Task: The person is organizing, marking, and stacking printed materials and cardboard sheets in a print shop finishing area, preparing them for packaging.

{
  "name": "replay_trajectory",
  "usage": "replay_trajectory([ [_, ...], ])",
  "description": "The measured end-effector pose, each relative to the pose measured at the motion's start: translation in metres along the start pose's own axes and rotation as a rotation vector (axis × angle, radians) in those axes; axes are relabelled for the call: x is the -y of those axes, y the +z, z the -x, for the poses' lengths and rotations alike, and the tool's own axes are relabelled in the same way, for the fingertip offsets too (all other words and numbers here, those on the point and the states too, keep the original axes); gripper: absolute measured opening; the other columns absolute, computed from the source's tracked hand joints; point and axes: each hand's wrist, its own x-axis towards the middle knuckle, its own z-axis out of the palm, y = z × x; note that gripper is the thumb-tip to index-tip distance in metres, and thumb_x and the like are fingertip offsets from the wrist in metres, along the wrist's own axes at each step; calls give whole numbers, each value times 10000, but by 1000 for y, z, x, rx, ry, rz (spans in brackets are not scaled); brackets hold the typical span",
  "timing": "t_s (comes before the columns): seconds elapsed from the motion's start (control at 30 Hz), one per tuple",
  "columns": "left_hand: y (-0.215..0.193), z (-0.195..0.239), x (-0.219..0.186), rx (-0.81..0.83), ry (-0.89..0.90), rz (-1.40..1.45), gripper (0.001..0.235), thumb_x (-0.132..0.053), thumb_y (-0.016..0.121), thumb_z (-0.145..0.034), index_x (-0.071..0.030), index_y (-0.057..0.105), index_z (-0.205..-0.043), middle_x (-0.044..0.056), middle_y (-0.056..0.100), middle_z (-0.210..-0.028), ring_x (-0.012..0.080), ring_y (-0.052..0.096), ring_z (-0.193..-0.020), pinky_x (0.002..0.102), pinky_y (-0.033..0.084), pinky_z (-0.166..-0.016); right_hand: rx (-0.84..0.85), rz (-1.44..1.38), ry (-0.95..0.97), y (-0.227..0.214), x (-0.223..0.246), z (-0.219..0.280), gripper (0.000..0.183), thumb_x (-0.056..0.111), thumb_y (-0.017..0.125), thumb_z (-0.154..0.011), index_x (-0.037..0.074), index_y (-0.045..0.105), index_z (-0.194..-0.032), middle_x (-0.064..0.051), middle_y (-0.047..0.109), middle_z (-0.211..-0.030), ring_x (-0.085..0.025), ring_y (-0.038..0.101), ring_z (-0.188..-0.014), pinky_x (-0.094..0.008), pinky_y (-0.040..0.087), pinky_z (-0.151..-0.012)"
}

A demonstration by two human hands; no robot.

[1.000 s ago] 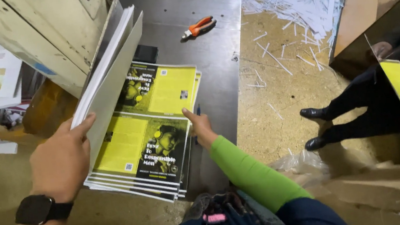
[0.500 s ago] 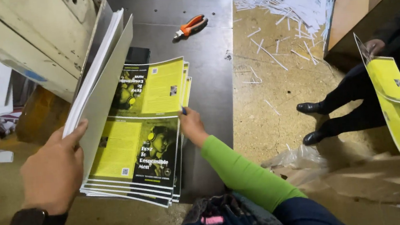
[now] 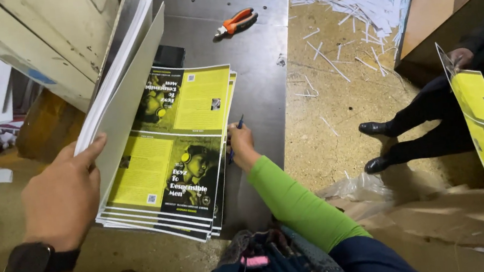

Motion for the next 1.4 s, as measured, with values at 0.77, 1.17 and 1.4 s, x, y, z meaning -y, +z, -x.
replay_trajectory([
  [0.77,-8,-3,-1,97,-47,-78,488,-309,476,-978,-470,445,-1437,-21,654,-1179,180,692,-615,316,601,-520,56,165,-98,16,15,8,468,264,407,-989,52,404,-1406,-117,592,-1327,-304,590,-1139,-405,499,-886],
  [1.17,-15,-3,-4,163,-69,-95,530,-319,487,-962,-480,382,-1456,-4,612,-1283,191,748,-718,353,663,-580,40,28,-7,14,24,25,400,228,689,-828,83,435,-1101,-120,608,-1145,-252,578,-1008,-369,432,-794],
  [1.4,-11,-2,0,103,-50,-74,521,-290,486,-964,-448,421,-1456,6,630,-1238,230,724,-641,381,634,-553,162,250,-187,24,40,50,434,179,705,-790,35,612,-1188,-109,692,-1180,-283,667,-1046,-397,562,-931],
])
